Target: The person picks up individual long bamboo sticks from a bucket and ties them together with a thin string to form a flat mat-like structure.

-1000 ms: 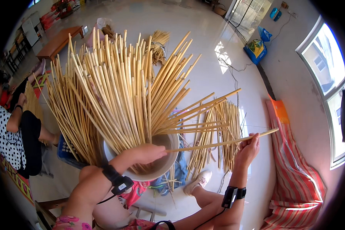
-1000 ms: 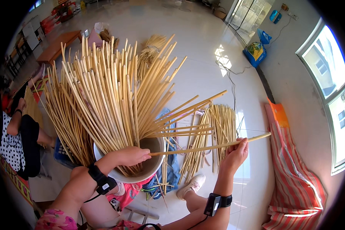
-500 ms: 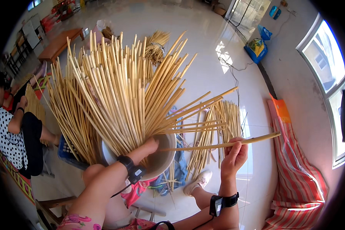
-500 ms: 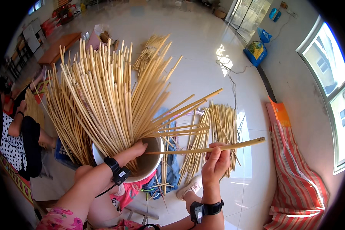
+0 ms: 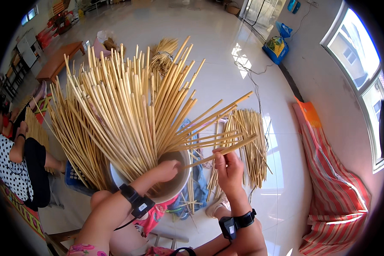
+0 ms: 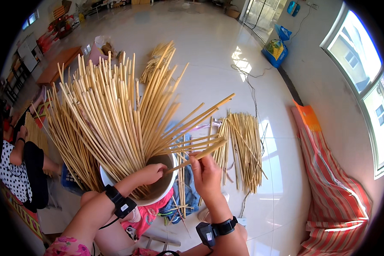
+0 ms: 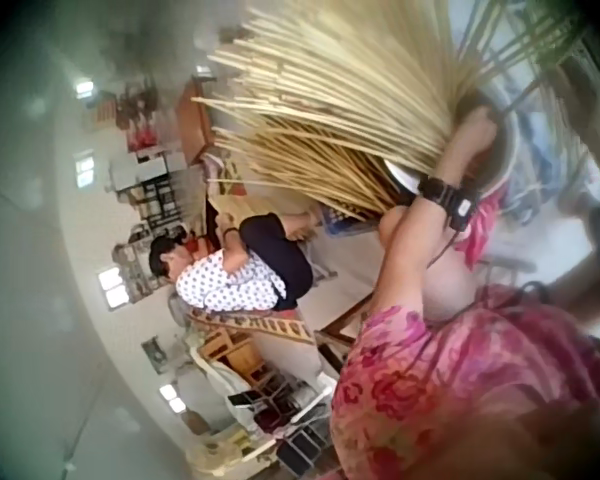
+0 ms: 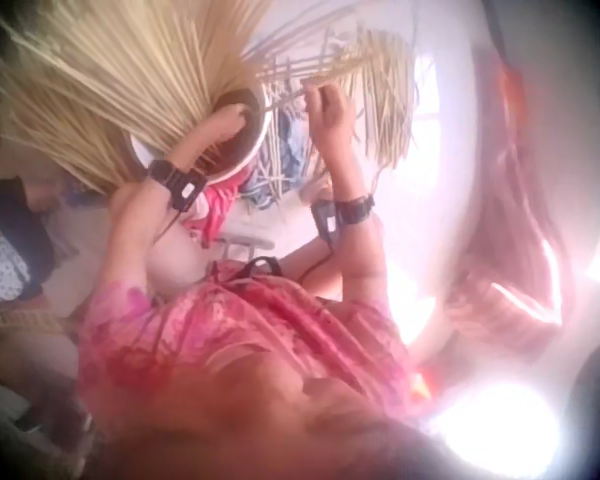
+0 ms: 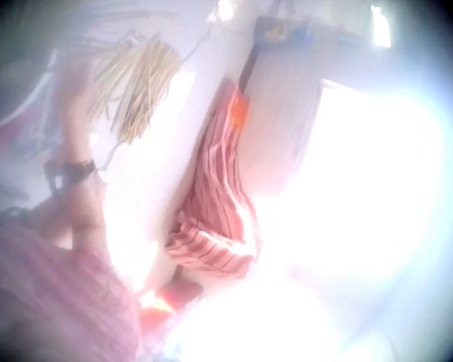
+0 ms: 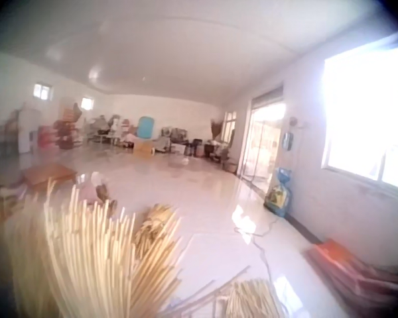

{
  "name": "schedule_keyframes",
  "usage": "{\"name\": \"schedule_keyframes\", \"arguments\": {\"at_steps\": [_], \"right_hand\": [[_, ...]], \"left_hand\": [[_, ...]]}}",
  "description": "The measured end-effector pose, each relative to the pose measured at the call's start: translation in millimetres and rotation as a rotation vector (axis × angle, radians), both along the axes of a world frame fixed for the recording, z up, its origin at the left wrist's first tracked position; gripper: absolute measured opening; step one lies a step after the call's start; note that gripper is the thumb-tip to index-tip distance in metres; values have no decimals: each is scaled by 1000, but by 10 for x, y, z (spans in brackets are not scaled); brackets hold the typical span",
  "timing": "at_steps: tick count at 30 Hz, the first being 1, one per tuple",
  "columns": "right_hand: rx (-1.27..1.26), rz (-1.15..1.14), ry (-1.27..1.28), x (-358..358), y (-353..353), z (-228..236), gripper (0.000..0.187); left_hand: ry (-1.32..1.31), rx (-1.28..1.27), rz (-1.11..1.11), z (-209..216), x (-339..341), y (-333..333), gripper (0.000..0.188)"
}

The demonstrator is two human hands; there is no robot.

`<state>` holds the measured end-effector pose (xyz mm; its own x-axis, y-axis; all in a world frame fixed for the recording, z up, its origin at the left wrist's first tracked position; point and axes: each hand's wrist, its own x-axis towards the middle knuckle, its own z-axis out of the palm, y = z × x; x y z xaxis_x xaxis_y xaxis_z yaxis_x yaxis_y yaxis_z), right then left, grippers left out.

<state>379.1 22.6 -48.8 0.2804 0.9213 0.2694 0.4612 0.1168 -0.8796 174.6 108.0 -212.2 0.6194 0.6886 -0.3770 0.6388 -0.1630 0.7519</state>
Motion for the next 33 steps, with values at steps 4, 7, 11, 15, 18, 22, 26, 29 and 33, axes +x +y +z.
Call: {"name": "schedule_keyframes", "arguments": {"at_steps": [4, 7, 11, 15, 18, 22, 26, 29, 33], "right_hand": [[281, -234, 114, 171, 1, 144, 20], [459, -464, 367, 393, 2, 197, 27], [484, -485, 722, 487, 16, 170, 28], [232, -380, 1014, 177, 72, -110, 29], [60, -13, 1164, -296, 116, -303, 29], [-182, 180, 1329, -761, 240, -455, 32], [-629, 390, 923, -951, 336, -555, 37], [-711, 515, 245, -981, 337, -876, 38], [-619, 575, -436, -952, 378, -1111, 32]], "left_hand": [[-35, 189, 160, 456, -51, -164, 29], [-46, -140, 205, 957, -20, -184, 26], [-328, -170, 40, 1008, -59, -269, 27], [-629, -124, 39, 1056, -15, -312, 39], [-761, -169, 150, 1200, -45, -230, 46], [-904, -250, 523, 1384, -216, -132, 31], [-761, 42, 694, 1509, -518, 20, 29], [-620, 200, 689, 1507, -730, 153, 30], [-441, 108, 650, 1362, -958, 273, 33]]}}
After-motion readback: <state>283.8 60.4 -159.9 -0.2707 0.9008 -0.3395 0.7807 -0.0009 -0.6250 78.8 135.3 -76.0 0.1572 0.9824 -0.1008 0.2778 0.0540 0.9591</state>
